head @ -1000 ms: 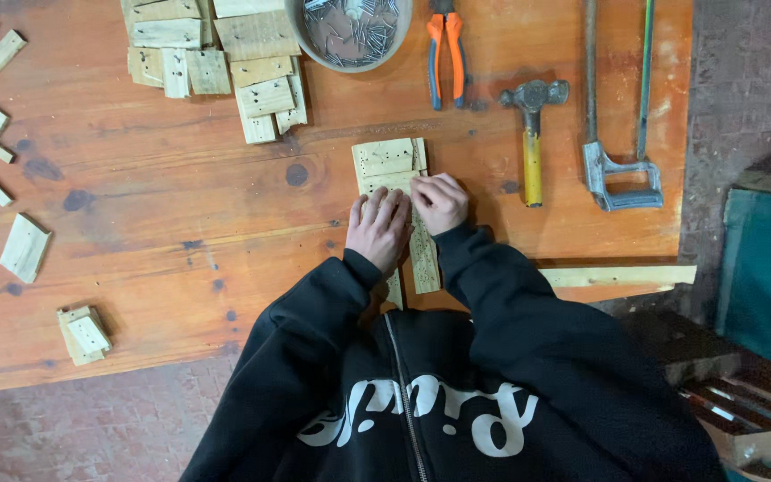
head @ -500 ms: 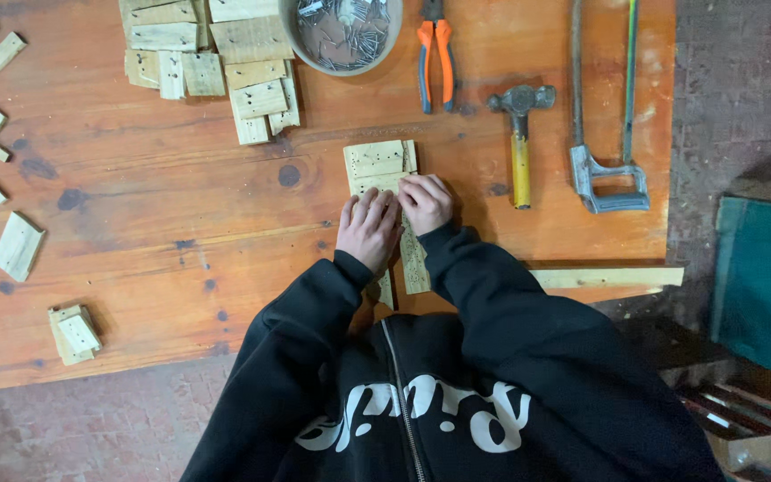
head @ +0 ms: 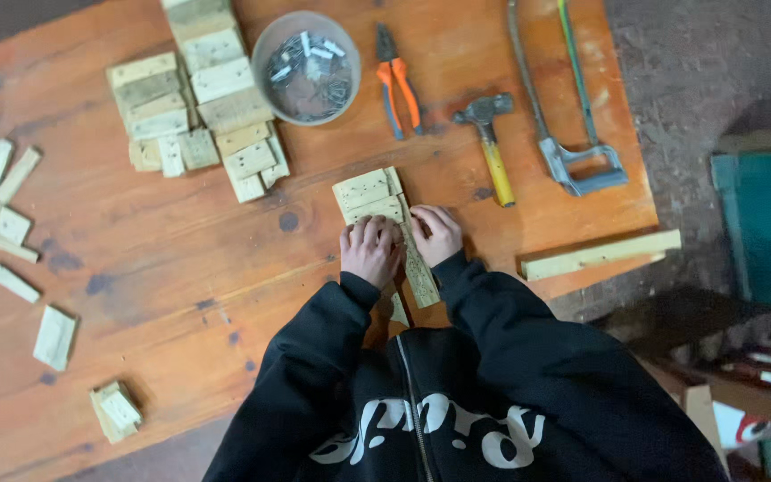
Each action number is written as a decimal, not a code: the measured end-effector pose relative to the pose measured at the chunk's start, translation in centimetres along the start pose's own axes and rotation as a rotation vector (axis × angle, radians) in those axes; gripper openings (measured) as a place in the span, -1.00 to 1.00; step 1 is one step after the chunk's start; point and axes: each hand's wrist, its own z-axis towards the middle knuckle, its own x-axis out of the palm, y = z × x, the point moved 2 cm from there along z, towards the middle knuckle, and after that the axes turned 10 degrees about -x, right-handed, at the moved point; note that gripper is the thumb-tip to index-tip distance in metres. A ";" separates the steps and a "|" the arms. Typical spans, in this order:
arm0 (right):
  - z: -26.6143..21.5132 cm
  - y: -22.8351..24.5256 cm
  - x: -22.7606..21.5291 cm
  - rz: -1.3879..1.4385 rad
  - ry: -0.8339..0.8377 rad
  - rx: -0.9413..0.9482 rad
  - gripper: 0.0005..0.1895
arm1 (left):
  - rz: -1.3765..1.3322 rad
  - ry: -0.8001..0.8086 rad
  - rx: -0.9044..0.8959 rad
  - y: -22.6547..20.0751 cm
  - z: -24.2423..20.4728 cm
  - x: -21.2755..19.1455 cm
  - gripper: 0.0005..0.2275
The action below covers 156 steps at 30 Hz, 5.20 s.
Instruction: The person assembles small wooden blocks into a rectangular frame on a workbench. They align the pieces, insert nails from a bowl, and hammer them into place using a hammer. The process is repeated to secure multiple joints.
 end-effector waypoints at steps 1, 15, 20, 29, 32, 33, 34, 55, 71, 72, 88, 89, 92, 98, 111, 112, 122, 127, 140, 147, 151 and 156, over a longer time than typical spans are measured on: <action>0.1 0.3 -0.7 -0.010 -0.005 0.015 -0.83 | -0.004 -0.020 0.016 -0.3 0.5 -0.7 -0.54; -1.4 -8.3 -8.6 -0.335 -0.031 0.168 -0.59 | -0.076 0.117 0.217 -11.5 4.2 6.9 -0.49; -0.7 -12.9 -10.3 -0.260 -0.048 0.235 -0.64 | 0.093 0.324 0.057 -13.5 4.5 10.8 -0.50; 1.2 -18.6 -9.8 -0.111 0.394 0.485 -0.38 | 0.159 -0.119 -0.206 -17.4 9.5 9.2 -0.50; 0.3 -20.7 -7.4 -0.094 0.576 0.571 -0.31 | 0.198 -0.125 -0.241 -17.3 8.8 10.5 -0.51; 0.2 -21.1 -6.9 -0.078 0.590 0.556 -0.31 | 0.215 -0.126 -0.259 -16.7 8.1 11.8 -0.51; 0.0 -21.5 -6.4 -0.114 0.631 0.563 -0.31 | 0.187 0.036 -0.294 -16.0 7.4 13.4 -0.32; 0.5 -19.8 -5.1 0.400 0.441 0.770 -0.22 | -0.082 0.115 -0.290 -15.3 3.7 7.5 -0.37; 0.1 -0.9 -6.8 0.644 0.569 0.717 -0.95 | -0.169 -0.277 -0.389 0.1 1.6 3.0 -0.85; 0.2 -0.3 -6.6 0.636 0.552 0.731 -0.95 | -0.182 -0.267 -0.374 0.4 1.9 3.2 -0.85; -0.9 2.2 -5.1 0.263 0.507 0.658 -0.90 | -0.222 -0.269 -0.334 1.2 1.8 6.4 -0.95; -1.3 1.4 -4.7 0.225 0.517 0.624 -0.89 | -0.229 -0.264 -0.326 1.3 1.8 6.4 -0.95; -0.8 1.4 -4.3 0.158 0.530 0.563 -0.86 | -0.217 -0.259 -0.325 1.2 1.9 6.1 -0.94; -0.8 0.9 -4.5 0.117 0.512 0.403 -0.85 | -0.244 -0.246 -0.287 1.5 1.5 6.1 -0.94; -1.7 0.7 -4.4 0.175 0.448 0.322 -0.86 | -0.350 -0.264 -0.285 2.0 0.7 6.4 -0.75; -2.0 0.4 -4.2 0.189 0.453 0.327 -0.88 | -0.386 -0.257 -0.302 2.0 0.6 6.6 -0.72; -2.3 -0.7 -3.4 0.206 0.433 0.276 -0.87 | -0.330 -0.232 -0.302 2.2 0.6 7.5 -0.71; -2.6 -0.8 -3.9 0.214 0.397 0.292 -0.90 | -0.312 -0.216 -0.295 1.8 0.8 6.8 -0.70; -3.7 -2.3 -3.0 0.357 0.404 0.366 -0.92 | -0.296 -0.236 -0.287 1.7 1.4 6.2 -0.74; -2.7 -0.8 -4.1 0.534 0.421 0.602 -0.93 | -0.249 -0.301 -0.295 1.4 1.8 6.6 -0.90; -2.7 -1.0 -4.1 0.563 0.429 0.666 -0.93 | -0.167 -0.425 -0.217 1.0 2.2 6.2 -0.92; -2.4 -1.1 -3.8 0.591 0.426 0.691 -0.92 | -0.136 -0.461 -0.145 0.8 2.9 4.5 -0.92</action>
